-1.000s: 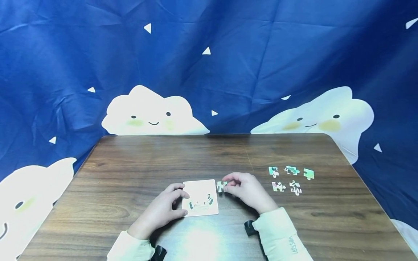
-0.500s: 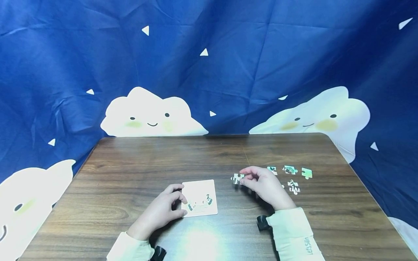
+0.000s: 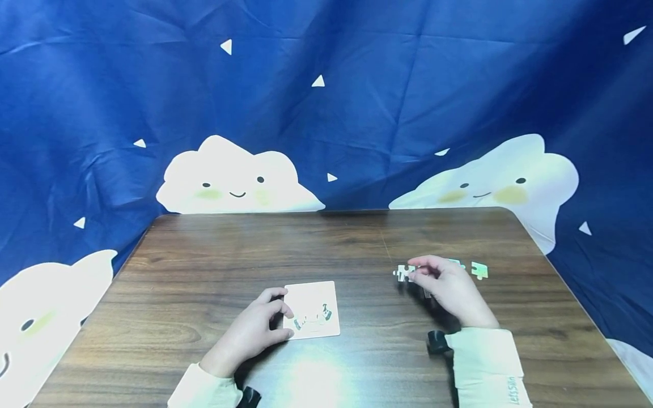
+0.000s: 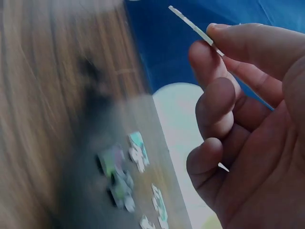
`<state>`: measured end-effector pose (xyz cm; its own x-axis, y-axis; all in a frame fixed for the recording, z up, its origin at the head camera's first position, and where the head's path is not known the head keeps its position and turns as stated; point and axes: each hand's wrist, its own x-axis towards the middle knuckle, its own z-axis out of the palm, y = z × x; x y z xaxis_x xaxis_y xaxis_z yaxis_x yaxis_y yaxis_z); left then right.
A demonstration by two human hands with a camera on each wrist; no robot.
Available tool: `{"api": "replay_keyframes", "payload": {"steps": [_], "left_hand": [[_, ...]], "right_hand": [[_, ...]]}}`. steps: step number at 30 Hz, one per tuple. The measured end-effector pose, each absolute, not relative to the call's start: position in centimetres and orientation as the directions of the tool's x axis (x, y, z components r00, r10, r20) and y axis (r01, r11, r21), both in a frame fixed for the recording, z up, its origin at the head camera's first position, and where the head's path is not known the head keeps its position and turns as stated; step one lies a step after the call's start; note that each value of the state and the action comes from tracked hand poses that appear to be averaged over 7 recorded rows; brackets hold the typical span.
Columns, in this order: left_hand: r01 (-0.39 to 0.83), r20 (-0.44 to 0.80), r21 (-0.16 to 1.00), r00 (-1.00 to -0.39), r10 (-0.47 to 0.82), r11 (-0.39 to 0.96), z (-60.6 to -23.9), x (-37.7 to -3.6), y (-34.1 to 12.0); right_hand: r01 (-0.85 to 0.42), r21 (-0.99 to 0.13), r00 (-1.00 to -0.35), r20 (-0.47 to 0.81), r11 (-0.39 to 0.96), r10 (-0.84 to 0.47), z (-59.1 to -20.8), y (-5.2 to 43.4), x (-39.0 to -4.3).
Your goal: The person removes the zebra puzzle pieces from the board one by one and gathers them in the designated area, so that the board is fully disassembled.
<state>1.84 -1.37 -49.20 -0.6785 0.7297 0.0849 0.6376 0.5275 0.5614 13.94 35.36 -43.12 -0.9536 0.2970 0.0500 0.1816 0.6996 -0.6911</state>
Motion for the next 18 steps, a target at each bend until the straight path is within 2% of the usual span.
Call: {"api": "replay_keyframes", "payload": {"steps": [10, 18], "left_hand": [[0.612, 0.076, 0.588, -0.693, 0.717, 0.529, -49.23, 1.88, -1.41], [0.598, 0.074, 0.607, -0.698, 0.712, 0.523, -49.10, 1.85, -1.31]], "right_hand": [[0.179, -0.713, -0.949, 0.056, 0.677, 0.311, -42.96, 36.37, 14.50], [0.230, -0.675, -0.940, 0.033, 0.701, 0.341, -42.91, 36.26, 14.37]]}}
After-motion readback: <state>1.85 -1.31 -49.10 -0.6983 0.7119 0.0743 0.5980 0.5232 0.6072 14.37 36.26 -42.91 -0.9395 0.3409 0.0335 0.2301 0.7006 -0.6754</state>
